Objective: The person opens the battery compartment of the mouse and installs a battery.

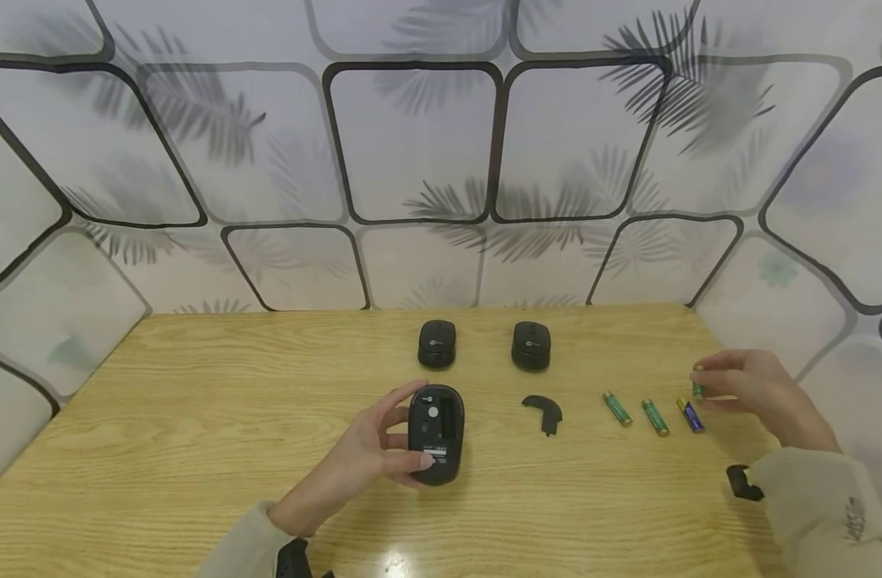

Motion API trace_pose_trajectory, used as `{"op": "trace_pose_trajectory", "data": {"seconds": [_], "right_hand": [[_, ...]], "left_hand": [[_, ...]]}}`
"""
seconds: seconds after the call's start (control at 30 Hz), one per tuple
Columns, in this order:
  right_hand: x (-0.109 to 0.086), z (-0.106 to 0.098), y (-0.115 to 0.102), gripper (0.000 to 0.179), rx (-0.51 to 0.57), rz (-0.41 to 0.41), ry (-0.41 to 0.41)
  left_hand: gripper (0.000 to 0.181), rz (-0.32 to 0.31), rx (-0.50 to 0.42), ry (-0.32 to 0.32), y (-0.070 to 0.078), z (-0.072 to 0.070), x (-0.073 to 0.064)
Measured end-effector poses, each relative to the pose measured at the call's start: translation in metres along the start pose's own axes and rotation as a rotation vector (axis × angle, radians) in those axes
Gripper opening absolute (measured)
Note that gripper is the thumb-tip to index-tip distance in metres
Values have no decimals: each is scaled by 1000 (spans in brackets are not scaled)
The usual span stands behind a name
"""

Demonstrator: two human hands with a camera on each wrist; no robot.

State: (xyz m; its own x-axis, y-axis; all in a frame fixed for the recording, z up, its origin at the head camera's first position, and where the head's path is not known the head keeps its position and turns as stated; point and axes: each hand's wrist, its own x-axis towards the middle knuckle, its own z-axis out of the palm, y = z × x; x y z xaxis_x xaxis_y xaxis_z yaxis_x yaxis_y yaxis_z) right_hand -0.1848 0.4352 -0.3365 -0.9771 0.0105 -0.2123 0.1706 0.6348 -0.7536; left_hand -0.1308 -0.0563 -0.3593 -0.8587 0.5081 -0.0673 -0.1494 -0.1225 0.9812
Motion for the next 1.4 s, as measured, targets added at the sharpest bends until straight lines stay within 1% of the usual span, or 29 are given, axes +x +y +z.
{"op": "trace_pose_trajectory", "data": {"seconds": [0.1, 0.33, 0.4, 0.5, 0.53, 0.6, 0.67, 0.9, 1.07, 1.3, 1.4], "right_hand": [[-1, 5, -10, 44, 3, -42, 28], [-1, 13, -25, 43, 43, -99, 70], [0, 16, -28, 33, 93, -115, 73], [0, 19, -34, 11, 186, -125, 55], [-1, 20, -36, 9, 219, -129, 46], [-2, 23, -40, 16, 265, -139, 28], [-2, 27, -45, 19, 282, -148, 20], [-6, 40, -63, 18, 332, -199, 2], [-8, 50, -74, 15, 323, -221, 7], [-6, 64, -88, 15, 447, -290, -36], [-6, 69, -94, 16, 456, -308, -43]], "left_hand": [[87, 1, 2, 1, 0, 0, 0], [88, 1, 15, 5, 0, 1, 1], [88, -1, 13, 8, 1, 2, 1], [88, 0, 6, 8, 1, 2, 0], [88, 0, 1, 9, 1, 2, 0], [88, 0, -7, 9, 1, 2, -1], [88, 3, -12, 9, 1, 1, -1], [88, 3, -11, 14, 0, 1, -1], [88, 2, -19, 7, 0, 1, -1], [88, 4, -19, 5, 1, 0, -2], [88, 4, -18, 7, 1, 0, -2]]}}
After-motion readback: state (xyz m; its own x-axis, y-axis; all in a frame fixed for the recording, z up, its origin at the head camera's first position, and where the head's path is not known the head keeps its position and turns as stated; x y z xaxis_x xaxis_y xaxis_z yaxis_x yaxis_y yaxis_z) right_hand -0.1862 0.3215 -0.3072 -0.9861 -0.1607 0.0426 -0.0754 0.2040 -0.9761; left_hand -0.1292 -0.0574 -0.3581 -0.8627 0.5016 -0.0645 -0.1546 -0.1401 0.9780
